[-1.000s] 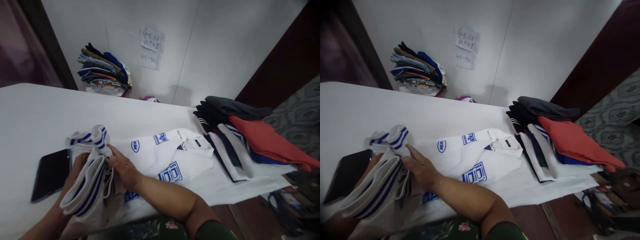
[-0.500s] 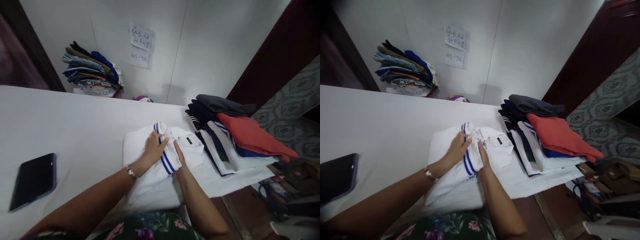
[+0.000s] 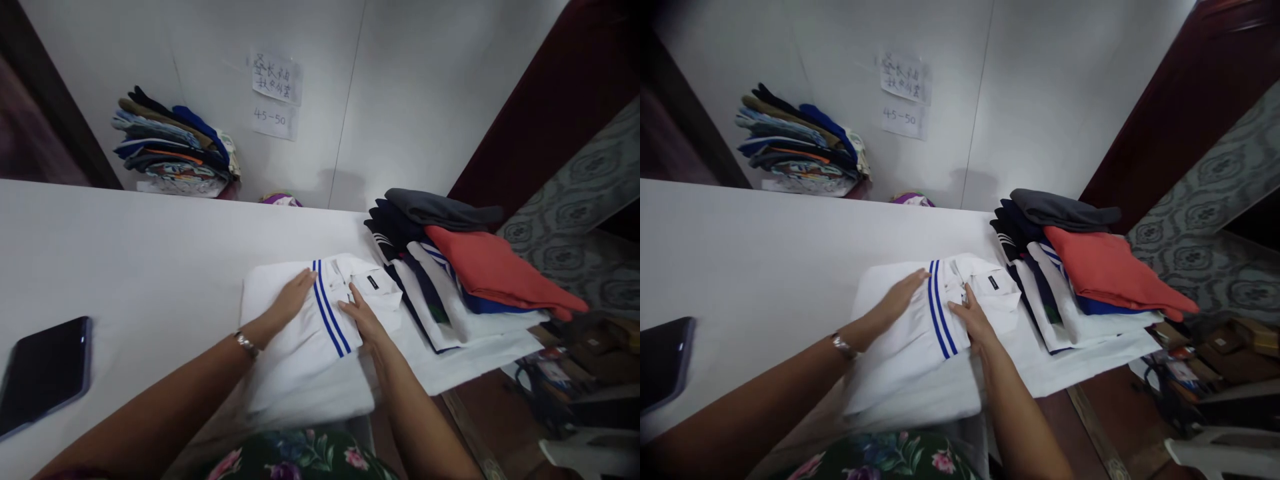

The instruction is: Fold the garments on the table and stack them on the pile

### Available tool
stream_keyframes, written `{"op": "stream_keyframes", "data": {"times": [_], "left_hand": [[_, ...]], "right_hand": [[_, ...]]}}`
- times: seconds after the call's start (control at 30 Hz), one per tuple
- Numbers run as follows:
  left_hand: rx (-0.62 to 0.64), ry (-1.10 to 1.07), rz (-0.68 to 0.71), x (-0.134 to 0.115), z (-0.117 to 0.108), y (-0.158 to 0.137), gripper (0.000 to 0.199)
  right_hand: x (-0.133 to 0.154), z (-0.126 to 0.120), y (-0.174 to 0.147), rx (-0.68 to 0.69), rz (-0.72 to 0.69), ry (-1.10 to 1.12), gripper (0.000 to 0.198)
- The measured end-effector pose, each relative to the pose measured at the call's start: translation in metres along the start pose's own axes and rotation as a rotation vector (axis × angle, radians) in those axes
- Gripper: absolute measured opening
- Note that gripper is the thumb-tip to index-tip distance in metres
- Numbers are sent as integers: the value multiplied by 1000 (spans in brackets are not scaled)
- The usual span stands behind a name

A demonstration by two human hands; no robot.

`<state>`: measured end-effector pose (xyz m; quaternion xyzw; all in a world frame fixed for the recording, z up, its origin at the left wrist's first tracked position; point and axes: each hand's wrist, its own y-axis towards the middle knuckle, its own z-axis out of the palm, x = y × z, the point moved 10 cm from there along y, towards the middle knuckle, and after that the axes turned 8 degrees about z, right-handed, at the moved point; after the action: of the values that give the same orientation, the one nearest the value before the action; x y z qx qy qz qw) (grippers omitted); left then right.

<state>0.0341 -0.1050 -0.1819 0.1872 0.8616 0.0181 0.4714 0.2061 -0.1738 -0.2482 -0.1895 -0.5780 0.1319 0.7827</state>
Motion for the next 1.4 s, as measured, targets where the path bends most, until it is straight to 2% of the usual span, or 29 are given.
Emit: {"op": "stream_keyframes", "data": {"times": [0.13,0.23,0.33,0.43,0.57,0.67,0.77,0.83,0.9,0.97,1.07,1.13,1.23,1.33,1.4], "left_hand": [[-220,52,-146,43,-69,-25,49],[-298,12,-381,88,-88,-54,55],[-308,-115,-509,109,-85,-72,63],[-341,-242,-523,105,-84,-73,58],[-364,-392,-555,100,-82,-72,45],[-361,-484,-527,98,-77,-68,45],[-312,-500,-517,93,-65,-63,54],[-241,-504,-539,87,-52,-61,59],[-140,-530,-563,81,-35,-60,64],[-41,-555,-584,75,-19,-60,68],[35,-552,-602,72,-3,-58,72],[51,-534,-597,71,3,-54,70],[48,-511,-587,67,13,-45,66],[-23,-576,-561,61,20,-35,60],[-91,-667,-526,59,15,-30,58]], "right_hand": [[3,3,2,18,-18,-100,123],[6,7,3,21,-27,-161,125],[12,14,6,19,-93,-258,122],[22,23,5,63,-206,-280,117],[41,24,-1,116,-246,-206,116],[78,4,-12,91,-360,-154,120],[114,-36,-20,9,-468,-140,122],[125,-67,-18,-50,-484,-172,121],[122,-96,-9,-107,-447,-254,118],[106,-121,4,-173,-367,-384,112],[77,-144,23,-234,-263,-534,100],[68,-148,30,-254,-255,-582,97],[70,-148,32,-318,-279,-649,94],[76,-141,26,-357,-279,-667,91],[78,-132,19,-360,-288,-650,91]]}}
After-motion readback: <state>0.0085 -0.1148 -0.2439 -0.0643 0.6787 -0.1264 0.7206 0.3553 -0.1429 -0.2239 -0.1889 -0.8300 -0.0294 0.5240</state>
